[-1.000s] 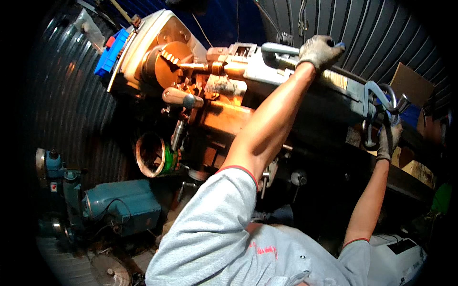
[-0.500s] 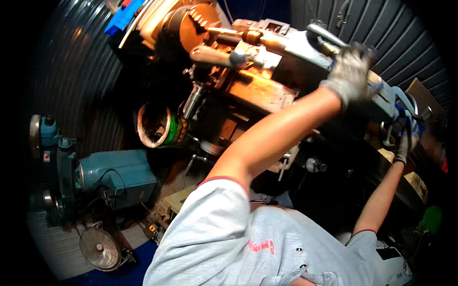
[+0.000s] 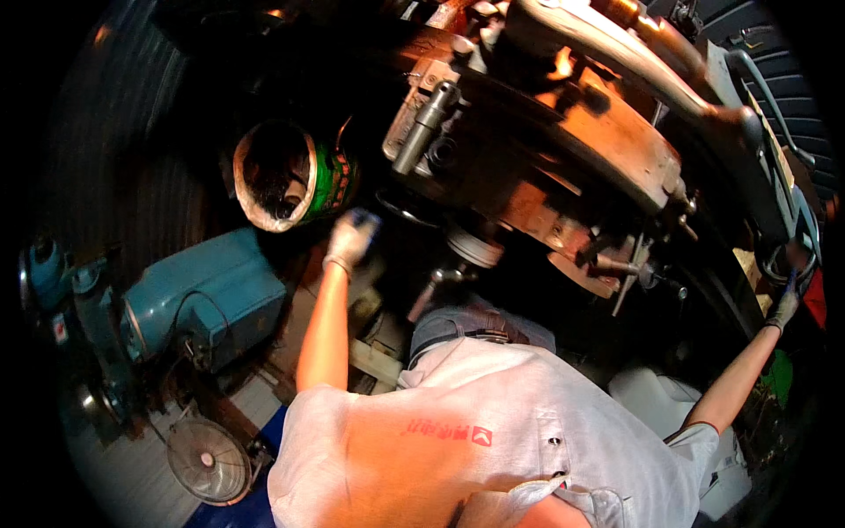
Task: The person operates a metal lathe, adjusting the tool post and carriage while the chuck rotates a cylindrical workpiece. They select a cutting tool from a blue tray, install it in the tool holder, and tighten it with a wrench. The person then engages the lathe and moves the carriage to perform a cutting pass on the workpiece.
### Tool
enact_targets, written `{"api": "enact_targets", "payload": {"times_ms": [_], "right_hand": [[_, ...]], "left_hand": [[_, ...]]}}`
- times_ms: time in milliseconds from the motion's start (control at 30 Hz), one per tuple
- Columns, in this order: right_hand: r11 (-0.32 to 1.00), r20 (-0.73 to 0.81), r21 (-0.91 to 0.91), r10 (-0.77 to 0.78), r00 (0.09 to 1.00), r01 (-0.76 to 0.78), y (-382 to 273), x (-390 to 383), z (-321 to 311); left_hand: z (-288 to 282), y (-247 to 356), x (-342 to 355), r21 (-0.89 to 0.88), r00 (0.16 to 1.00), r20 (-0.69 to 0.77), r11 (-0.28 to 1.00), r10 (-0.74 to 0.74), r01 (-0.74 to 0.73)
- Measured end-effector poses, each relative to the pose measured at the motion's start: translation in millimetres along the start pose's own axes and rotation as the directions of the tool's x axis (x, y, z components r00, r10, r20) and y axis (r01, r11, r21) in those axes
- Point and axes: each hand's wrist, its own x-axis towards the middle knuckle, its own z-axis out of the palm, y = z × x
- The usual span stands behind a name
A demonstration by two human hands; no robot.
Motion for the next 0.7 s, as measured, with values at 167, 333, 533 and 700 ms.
{"api": "enact_targets", "payload": {"times_ms": [167,333,533,700], "right_hand": [[0.959,-0.343,-0.195,-0.261,0.902,0.204,-101,-158,48],[0.889,-0.171,0.136,-0.414,0.894,0.438,-202,-339,115],[0.913,0.182,0.304,-0.336,0.924,0.272,-269,-462,191],[0.995,0.465,0.095,-0.034,0.885,-0.012,-274,-567,234]], "left_hand": [[91,-49,7,-0.184,0.899,0.434,0.983,0.067,0.015],[123,-7,21,0.203,0.799,0.599,0.955,0.054,-0.217],[172,-50,57,0.384,0.599,0.792,0.668,0.116,-0.638],[169,-44,56,0.34,0.382,0.902,0.215,0.202,-0.916]]}}
